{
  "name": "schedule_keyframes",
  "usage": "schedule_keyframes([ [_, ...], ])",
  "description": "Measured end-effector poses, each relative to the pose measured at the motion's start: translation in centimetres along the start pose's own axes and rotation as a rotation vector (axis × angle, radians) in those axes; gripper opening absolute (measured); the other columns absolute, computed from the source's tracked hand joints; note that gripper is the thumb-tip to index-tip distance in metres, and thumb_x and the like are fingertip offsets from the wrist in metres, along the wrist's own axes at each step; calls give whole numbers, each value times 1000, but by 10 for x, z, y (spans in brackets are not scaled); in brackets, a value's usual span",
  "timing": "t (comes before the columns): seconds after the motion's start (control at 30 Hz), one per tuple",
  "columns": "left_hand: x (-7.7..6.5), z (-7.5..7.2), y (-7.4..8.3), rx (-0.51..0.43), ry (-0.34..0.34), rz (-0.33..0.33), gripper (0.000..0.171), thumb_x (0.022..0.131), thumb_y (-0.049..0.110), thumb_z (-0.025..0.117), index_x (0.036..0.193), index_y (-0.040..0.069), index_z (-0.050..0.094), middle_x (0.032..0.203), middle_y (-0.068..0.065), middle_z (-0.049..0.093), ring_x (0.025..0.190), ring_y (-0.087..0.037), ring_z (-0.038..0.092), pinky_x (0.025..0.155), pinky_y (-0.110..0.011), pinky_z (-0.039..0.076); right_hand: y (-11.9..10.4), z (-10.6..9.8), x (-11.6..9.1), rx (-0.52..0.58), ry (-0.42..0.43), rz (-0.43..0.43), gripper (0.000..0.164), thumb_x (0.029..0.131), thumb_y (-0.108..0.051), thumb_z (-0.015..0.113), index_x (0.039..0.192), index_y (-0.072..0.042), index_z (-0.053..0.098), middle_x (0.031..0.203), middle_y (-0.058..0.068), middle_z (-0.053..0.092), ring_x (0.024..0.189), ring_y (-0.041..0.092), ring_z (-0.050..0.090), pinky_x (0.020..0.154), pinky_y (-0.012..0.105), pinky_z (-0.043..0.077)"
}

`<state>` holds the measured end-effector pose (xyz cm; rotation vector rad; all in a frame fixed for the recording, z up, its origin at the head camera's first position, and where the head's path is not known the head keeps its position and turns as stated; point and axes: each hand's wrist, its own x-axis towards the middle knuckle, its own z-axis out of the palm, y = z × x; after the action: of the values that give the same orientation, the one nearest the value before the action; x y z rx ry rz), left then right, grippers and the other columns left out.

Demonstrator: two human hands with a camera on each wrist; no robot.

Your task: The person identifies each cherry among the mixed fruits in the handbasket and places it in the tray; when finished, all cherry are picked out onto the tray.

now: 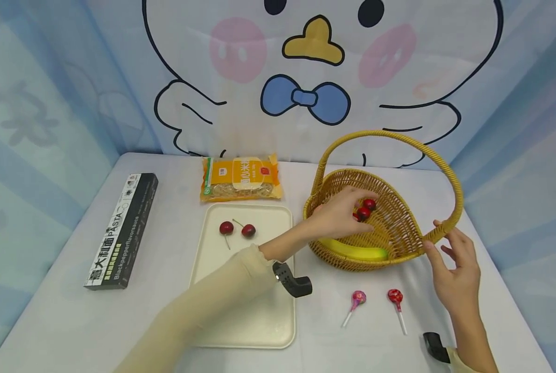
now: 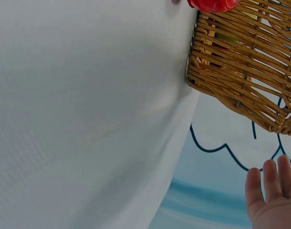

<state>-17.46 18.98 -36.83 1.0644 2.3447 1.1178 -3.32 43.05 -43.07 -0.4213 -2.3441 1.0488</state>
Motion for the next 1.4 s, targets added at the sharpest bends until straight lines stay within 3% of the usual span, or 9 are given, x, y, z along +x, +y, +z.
schedule_keyframes([
  [0.3, 29, 17, 2, 113, -30, -112, 74, 94, 30, 82, 160, 23, 49, 163, 1, 46, 136, -7, 54, 94, -15, 50, 1, 0, -1, -1, 5, -5, 50, 104, -7, 66, 152, -22, 61, 134, -35, 48, 131, -10, 46, 101, -1, 41],
  [0.5, 41, 20, -3, -26, -53, -198, 67, 97, 21, 78, 158, 13, 51, 156, -1, 58, 110, -6, 58, 84, -15, 47, 0, 1, -1, -5, -4, 22, 50, 104, -8, 66, 152, -23, 60, 134, -34, 48, 132, -10, 45, 102, -1, 40],
  [0.57, 47, 21, -4, -63, -76, -230, 65, 99, 19, 75, 159, 15, 51, 119, 3, 74, 83, -4, 56, 69, -16, 43, 1, 1, -1, -6, -6, 28, 51, 105, -9, 66, 153, -24, 59, 135, -34, 48, 132, -10, 45, 102, -1, 40],
  [0.67, 56, 22, -4, -46, -98, -250, 60, 101, 19, 72, 157, 16, 53, 67, 8, 57, 54, -6, 37, 55, -19, 33, 1, 1, -1, -1, -5, 23, 51, 105, -9, 66, 153, -24, 59, 135, -34, 48, 132, -10, 45, 102, -1, 40],
  [0.77, 61, 24, -5, 24, -93, -221, 14, 103, 20, 70, 110, 10, 76, 53, 6, 26, 46, -7, 20, 49, -20, 23, 0, 1, -1, 4, -3, 19, 50, 105, -9, 66, 152, -23, 60, 135, -34, 49, 132, -10, 46, 102, -1, 41],
  [0.83, 62, 26, -4, 84, -74, -205, 34, 104, 22, 70, 73, 12, 59, 54, 6, 24, 47, -6, 20, 49, -19, 22, -1, 1, -1, 3, -6, 31, 49, 105, -11, 65, 153, -24, 59, 136, -33, 49, 133, -10, 46, 103, 0, 41],
  [0.9, 63, 29, -4, 147, -65, -197, 54, 104, 24, 69, 65, 13, 33, 59, 4, 21, 50, -7, 19, 50, -19, 21, -1, 1, -1, 0, -8, 42, 49, 106, -12, 65, 153, -25, 59, 138, -33, 48, 133, -10, 45, 104, 0, 40],
  [1.23, 73, 40, 10, 352, -117, -289, 6, 105, 23, 66, 103, 19, 62, 77, 5, 47, 65, -8, 46, 55, -21, 38, 0, -3, -4, -10, -14, 20, 50, 106, -13, 66, 153, -24, 58, 143, -30, 50, 135, -10, 44, 103, -1, 40],
  [1.4, 77, 42, 8, 396, -104, -276, 10, 103, 21, 68, 113, 18, 67, 83, 5, 56, 70, -8, 51, 56, -21, 40, -2, -4, -4, -12, -20, 3, 50, 106, -15, 66, 154, -24, 58, 148, -22, 52, 135, -10, 44, 103, -1, 39],
])
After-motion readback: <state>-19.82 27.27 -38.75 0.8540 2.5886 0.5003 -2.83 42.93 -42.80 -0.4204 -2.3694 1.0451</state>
